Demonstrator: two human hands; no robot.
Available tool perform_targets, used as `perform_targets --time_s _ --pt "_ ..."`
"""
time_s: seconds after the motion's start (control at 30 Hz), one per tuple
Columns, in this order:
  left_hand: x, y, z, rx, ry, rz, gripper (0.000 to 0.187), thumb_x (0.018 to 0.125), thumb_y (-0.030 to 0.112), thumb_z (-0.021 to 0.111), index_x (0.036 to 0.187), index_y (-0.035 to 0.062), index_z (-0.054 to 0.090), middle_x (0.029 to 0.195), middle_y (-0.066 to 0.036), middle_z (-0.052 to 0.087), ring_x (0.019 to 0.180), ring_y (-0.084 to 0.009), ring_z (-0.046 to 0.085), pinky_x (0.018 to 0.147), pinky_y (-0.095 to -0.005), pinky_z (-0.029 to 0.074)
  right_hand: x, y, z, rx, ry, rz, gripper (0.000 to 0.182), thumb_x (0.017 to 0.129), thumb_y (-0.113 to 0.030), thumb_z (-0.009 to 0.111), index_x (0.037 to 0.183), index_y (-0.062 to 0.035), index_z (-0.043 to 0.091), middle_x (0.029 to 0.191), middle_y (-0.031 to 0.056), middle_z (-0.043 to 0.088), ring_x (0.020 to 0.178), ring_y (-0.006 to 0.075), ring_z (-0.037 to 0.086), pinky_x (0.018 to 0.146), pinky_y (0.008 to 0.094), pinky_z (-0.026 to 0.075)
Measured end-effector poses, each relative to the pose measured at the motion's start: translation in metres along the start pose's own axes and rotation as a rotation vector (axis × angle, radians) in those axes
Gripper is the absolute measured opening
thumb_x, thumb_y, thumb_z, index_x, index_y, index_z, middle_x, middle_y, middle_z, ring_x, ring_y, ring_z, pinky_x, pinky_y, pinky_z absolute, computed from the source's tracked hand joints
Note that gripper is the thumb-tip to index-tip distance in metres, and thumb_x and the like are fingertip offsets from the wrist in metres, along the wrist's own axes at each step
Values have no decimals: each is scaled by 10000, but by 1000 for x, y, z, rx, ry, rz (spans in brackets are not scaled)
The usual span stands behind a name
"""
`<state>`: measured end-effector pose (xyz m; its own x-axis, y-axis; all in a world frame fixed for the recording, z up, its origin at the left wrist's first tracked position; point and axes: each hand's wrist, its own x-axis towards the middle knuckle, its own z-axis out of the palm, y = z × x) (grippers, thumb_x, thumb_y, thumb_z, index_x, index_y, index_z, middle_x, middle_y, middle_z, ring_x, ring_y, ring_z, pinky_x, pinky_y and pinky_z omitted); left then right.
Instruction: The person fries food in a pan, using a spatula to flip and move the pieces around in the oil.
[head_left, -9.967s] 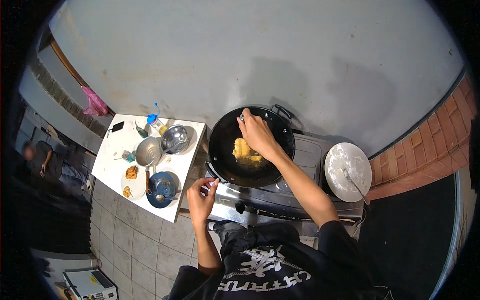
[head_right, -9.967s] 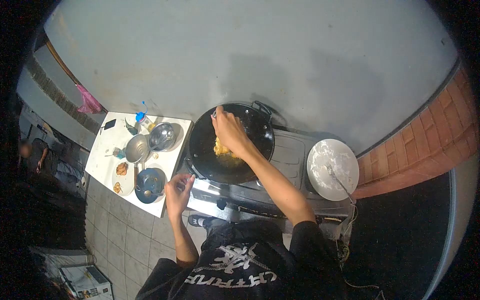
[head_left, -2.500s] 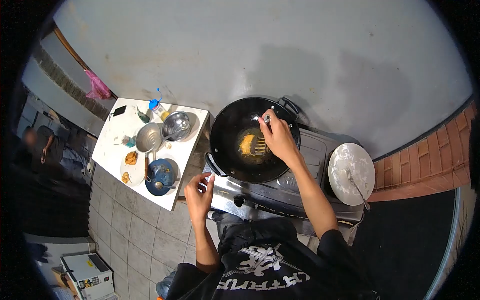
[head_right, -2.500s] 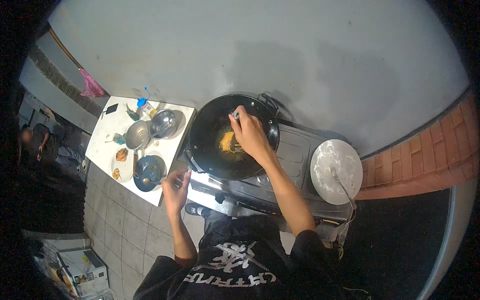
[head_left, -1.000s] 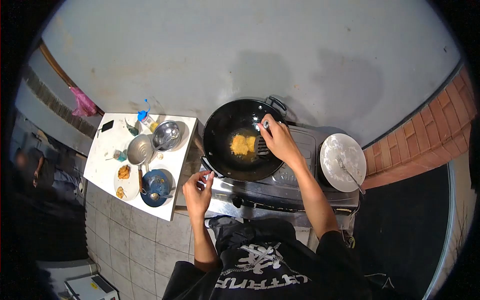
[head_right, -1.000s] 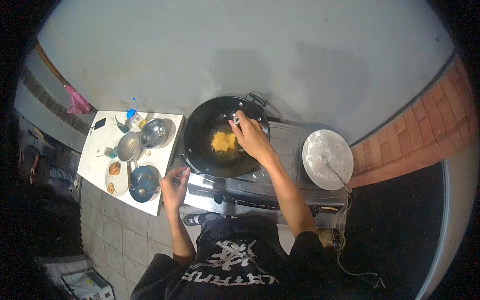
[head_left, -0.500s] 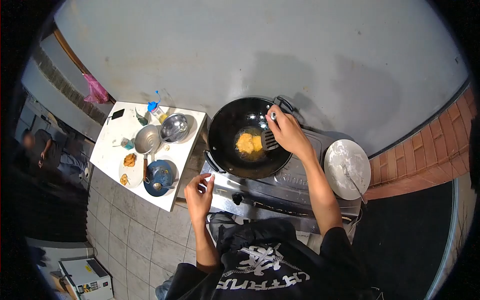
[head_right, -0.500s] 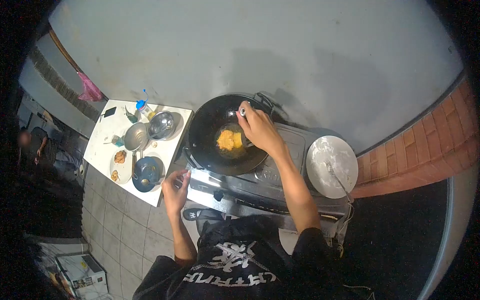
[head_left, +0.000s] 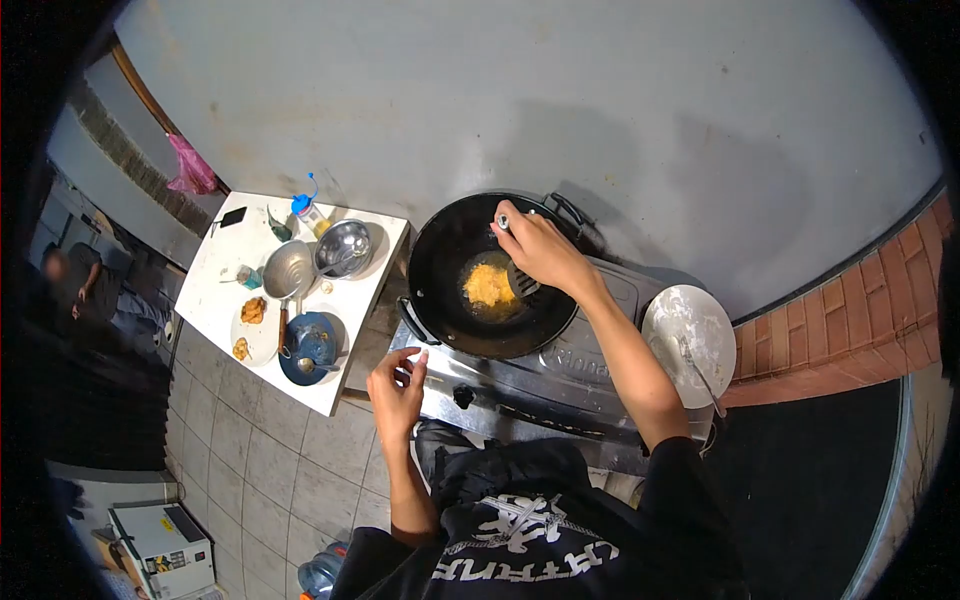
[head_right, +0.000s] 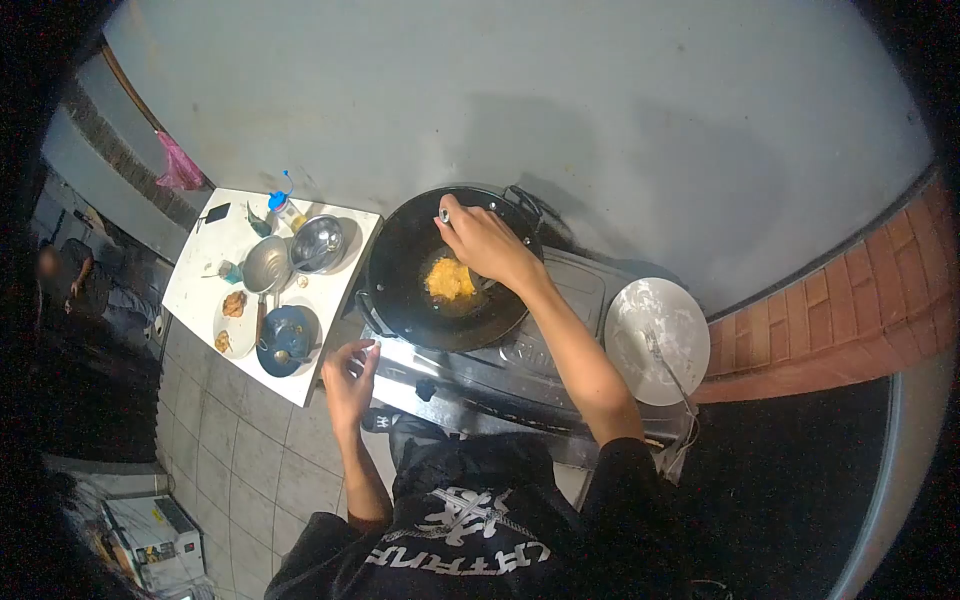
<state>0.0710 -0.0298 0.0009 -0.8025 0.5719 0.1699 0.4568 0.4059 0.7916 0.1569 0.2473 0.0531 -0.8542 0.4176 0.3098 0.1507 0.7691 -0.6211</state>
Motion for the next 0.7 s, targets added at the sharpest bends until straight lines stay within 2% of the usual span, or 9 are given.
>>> perform_targets --time_s 0.37,0.43,0.7 --pt "3 1 2 3 21 -54 194 841 180 745 934 10 732 652 -67 607 530 -121 515 519 -282 406 6 3 5 -15 -14 -8 243 1010 -205 493 1019 34 454 776 280 628 816 489 612 659 545 467" --pt "5 3 1 21 34 -41 181 841 163 743 934 8 732 652 -66 606 533 -117 512 516 -279 401 5 3 6 16 26 -17 182 978 -151 544 1010 10 464 741 257 610 786 472 601 678 520 449" --pt "13 5 0 19 66 -6 178 844 142 743 953 3 725 713 -76 599 560 -121 499 513 -283 392 -6 5 5 25 109 -27 158 974 -126 542 992 9 462 685 243 587 713 453 595 637 489 443"
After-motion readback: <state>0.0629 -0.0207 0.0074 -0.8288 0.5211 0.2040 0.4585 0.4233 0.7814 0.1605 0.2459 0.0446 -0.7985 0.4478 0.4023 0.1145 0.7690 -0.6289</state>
